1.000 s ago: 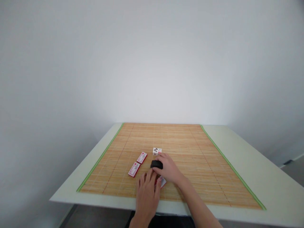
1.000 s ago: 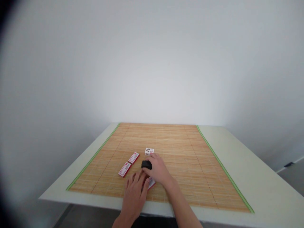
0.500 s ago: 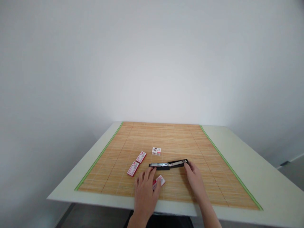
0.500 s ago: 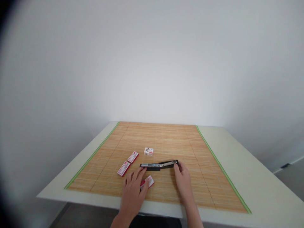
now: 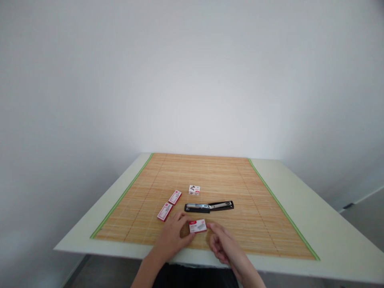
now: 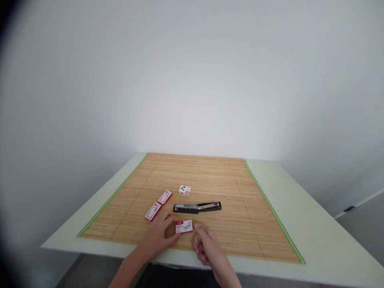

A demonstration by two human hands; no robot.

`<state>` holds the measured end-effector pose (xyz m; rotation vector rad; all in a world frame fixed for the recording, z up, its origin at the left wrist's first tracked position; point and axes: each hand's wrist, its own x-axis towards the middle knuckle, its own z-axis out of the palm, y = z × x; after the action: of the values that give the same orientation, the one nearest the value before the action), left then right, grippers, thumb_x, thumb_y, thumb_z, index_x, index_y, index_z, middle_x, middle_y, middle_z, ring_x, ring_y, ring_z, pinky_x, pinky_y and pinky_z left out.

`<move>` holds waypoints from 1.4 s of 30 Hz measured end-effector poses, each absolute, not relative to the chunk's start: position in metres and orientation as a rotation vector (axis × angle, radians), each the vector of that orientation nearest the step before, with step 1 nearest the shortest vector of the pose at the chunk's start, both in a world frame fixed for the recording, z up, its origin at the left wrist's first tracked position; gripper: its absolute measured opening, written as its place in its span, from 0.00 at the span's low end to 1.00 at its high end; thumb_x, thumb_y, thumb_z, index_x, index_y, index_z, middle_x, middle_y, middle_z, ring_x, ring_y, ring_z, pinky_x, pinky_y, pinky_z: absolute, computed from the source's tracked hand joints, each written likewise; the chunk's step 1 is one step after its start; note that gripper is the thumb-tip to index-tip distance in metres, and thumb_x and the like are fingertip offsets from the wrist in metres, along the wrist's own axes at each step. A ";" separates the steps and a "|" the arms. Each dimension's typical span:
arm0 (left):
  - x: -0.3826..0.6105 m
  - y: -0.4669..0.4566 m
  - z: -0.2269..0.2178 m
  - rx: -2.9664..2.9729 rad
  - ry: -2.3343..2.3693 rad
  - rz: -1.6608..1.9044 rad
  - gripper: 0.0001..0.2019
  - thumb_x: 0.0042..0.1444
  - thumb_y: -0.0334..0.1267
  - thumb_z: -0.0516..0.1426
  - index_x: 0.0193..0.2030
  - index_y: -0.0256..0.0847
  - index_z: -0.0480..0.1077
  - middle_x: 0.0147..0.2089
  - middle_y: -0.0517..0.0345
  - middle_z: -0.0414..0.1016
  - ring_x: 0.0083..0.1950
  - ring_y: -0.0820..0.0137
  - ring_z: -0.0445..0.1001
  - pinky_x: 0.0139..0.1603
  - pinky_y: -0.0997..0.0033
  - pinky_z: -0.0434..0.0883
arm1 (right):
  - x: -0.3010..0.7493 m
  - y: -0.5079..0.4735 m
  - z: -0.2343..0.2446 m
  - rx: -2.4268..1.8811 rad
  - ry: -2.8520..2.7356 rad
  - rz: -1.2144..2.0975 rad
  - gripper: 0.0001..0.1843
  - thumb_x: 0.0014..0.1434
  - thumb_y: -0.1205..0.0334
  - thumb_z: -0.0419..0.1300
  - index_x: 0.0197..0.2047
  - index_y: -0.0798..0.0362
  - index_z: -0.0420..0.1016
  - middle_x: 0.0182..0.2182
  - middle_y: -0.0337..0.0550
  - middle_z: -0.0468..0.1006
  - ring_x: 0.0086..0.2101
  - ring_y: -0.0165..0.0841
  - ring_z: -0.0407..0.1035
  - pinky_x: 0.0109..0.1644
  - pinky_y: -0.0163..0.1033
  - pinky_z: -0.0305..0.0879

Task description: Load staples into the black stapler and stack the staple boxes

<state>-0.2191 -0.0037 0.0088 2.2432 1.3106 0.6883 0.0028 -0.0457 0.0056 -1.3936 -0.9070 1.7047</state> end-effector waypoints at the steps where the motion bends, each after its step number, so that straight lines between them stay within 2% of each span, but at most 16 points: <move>1: -0.218 0.001 0.010 2.252 1.285 0.686 0.16 0.56 0.41 0.64 0.51 0.51 0.75 0.55 0.54 0.73 0.56 0.60 0.73 0.59 0.60 0.69 | 0.001 -0.046 0.009 -1.387 -0.893 1.747 0.37 0.53 0.27 0.58 0.51 0.50 0.67 0.15 0.27 0.65 0.11 0.22 0.48 0.14 0.27 0.37; 6: -0.211 0.012 0.009 2.273 1.250 0.712 0.18 0.53 0.40 0.65 0.51 0.52 0.77 0.55 0.56 0.73 0.56 0.60 0.72 0.60 0.60 0.69 | 0.012 -0.046 0.025 -1.259 -0.752 1.875 0.29 0.59 0.35 0.55 0.50 0.50 0.70 0.16 0.28 0.66 0.13 0.22 0.48 0.16 0.26 0.39; 10: -0.210 0.011 0.004 2.260 1.227 0.724 0.18 0.54 0.41 0.65 0.52 0.52 0.77 0.54 0.56 0.73 0.56 0.61 0.72 0.59 0.60 0.68 | 0.032 -0.042 0.027 -1.239 -0.767 1.933 0.29 0.61 0.36 0.53 0.48 0.52 0.73 0.17 0.31 0.67 0.13 0.22 0.49 0.17 0.28 0.39; 13: -0.215 0.011 0.001 2.224 1.226 0.745 0.23 0.52 0.44 0.67 0.57 0.53 0.74 0.57 0.56 0.72 0.58 0.60 0.71 0.61 0.60 0.68 | 0.041 -0.036 0.020 -1.470 -0.982 1.657 0.32 0.58 0.36 0.57 0.54 0.53 0.72 0.16 0.30 0.68 0.12 0.24 0.49 0.16 0.29 0.39; 15: -0.221 0.011 0.000 2.193 1.235 0.758 0.26 0.51 0.45 0.68 0.58 0.52 0.73 0.57 0.54 0.71 0.59 0.59 0.71 0.62 0.59 0.68 | 0.038 -0.032 0.015 -1.543 -1.209 1.440 0.35 0.56 0.41 0.62 0.60 0.54 0.69 0.15 0.29 0.69 0.13 0.26 0.54 0.18 0.30 0.46; 17: -0.226 0.012 -0.002 2.173 1.233 0.760 0.22 0.52 0.45 0.68 0.55 0.49 0.75 0.56 0.53 0.72 0.58 0.59 0.72 0.60 0.59 0.68 | 0.030 -0.027 0.013 -1.528 -1.468 1.304 0.37 0.55 0.49 0.65 0.65 0.54 0.67 0.16 0.30 0.71 0.17 0.29 0.62 0.23 0.32 0.54; 19: -0.230 0.013 -0.002 2.163 1.222 0.751 0.17 0.54 0.44 0.66 0.51 0.49 0.76 0.53 0.54 0.73 0.56 0.60 0.72 0.59 0.60 0.68 | 0.023 -0.023 0.013 -1.508 -1.696 1.153 0.31 0.55 0.56 0.65 0.63 0.50 0.72 0.19 0.32 0.74 0.21 0.30 0.65 0.27 0.33 0.56; 22: -0.233 0.014 -0.002 2.140 1.214 0.741 0.15 0.55 0.44 0.66 0.49 0.48 0.77 0.52 0.55 0.73 0.55 0.61 0.73 0.57 0.61 0.69 | 0.025 -0.017 0.015 -1.506 -1.879 0.979 0.22 0.54 0.62 0.64 0.53 0.46 0.81 0.21 0.33 0.73 0.23 0.30 0.65 0.28 0.33 0.53; 29: -0.231 0.012 -0.001 2.125 1.219 0.780 0.17 0.54 0.45 0.67 0.51 0.49 0.76 0.53 0.54 0.73 0.56 0.60 0.73 0.60 0.60 0.68 | 0.053 -0.018 0.013 -1.524 -1.910 0.973 0.25 0.58 0.59 0.63 0.59 0.45 0.77 0.21 0.31 0.70 0.24 0.31 0.63 0.29 0.34 0.53; 33: -0.227 0.010 -0.003 2.062 1.316 0.895 0.17 0.63 0.48 0.60 0.57 0.49 0.74 0.54 0.52 0.72 0.56 0.60 0.73 0.60 0.57 0.69 | 0.037 -0.009 0.023 -1.519 -1.852 0.979 0.29 0.60 0.55 0.62 0.65 0.47 0.72 0.22 0.31 0.69 0.24 0.30 0.62 0.29 0.34 0.53; 37: -0.223 0.010 -0.007 2.065 1.432 0.943 0.17 0.70 0.48 0.52 0.60 0.50 0.72 0.52 0.52 0.72 0.54 0.60 0.74 0.58 0.56 0.70 | 0.013 0.014 0.034 -1.599 -1.889 0.842 0.23 0.64 0.52 0.58 0.58 0.51 0.78 0.23 0.36 0.74 0.24 0.31 0.64 0.30 0.35 0.53; 42: -0.221 0.010 -0.010 2.095 1.450 0.937 0.17 0.70 0.47 0.50 0.60 0.51 0.73 0.50 0.53 0.73 0.52 0.61 0.74 0.57 0.57 0.71 | -0.008 0.034 0.027 -1.471 -1.840 1.004 0.22 0.62 0.49 0.58 0.52 0.53 0.81 0.34 0.45 0.82 0.28 0.34 0.69 0.31 0.36 0.59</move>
<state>-0.2209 0.0101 -0.0095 2.0950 1.4495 0.9373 -0.0075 0.0338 0.0271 -1.4712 -1.8397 1.0041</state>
